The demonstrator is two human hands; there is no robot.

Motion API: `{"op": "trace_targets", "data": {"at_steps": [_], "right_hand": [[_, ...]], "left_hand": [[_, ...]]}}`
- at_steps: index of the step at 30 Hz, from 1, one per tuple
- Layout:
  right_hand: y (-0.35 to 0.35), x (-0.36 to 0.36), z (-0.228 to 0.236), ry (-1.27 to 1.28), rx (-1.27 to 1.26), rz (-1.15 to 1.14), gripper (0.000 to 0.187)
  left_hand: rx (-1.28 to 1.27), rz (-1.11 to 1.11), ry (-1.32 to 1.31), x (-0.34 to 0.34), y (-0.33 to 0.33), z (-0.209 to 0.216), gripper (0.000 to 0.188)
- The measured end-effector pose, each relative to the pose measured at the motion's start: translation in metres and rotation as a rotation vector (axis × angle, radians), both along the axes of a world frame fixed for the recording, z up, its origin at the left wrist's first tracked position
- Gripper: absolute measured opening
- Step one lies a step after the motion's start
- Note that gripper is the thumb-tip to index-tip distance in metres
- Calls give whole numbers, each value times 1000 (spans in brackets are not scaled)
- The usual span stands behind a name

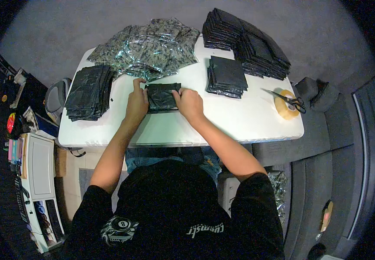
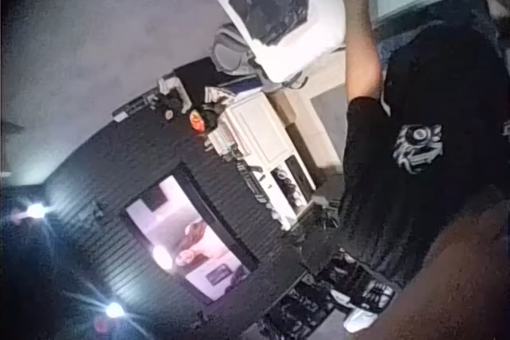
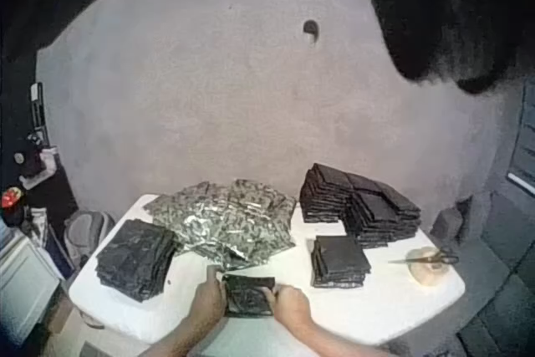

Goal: The recorder is packaging circuit boards into anti-static bags and then into larger black bags.

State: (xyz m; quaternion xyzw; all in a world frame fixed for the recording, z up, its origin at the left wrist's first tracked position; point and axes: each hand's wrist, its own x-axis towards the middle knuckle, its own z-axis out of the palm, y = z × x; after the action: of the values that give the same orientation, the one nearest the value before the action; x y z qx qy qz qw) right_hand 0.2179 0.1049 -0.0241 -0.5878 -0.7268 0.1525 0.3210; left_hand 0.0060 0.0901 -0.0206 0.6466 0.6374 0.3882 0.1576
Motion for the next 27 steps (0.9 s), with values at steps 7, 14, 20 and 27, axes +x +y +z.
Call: {"op": "trace_targets", "data": {"at_steps": [7,14,20,27], "right_hand": [[9,-3,0,-121,-20,-18,42],[17,1,0,-200,-89,38,42],[15,-1,4,-226,-107,23,43],[20,1,0,-315,-78,77,45]], "left_hand": [[13,8,46,-4,5,-2,39],[-4,43,-90,5,-2,10,47],[90,-51,-34,-5,14,-1,50],[28,-51,-23,-2,13,2,52]]}}
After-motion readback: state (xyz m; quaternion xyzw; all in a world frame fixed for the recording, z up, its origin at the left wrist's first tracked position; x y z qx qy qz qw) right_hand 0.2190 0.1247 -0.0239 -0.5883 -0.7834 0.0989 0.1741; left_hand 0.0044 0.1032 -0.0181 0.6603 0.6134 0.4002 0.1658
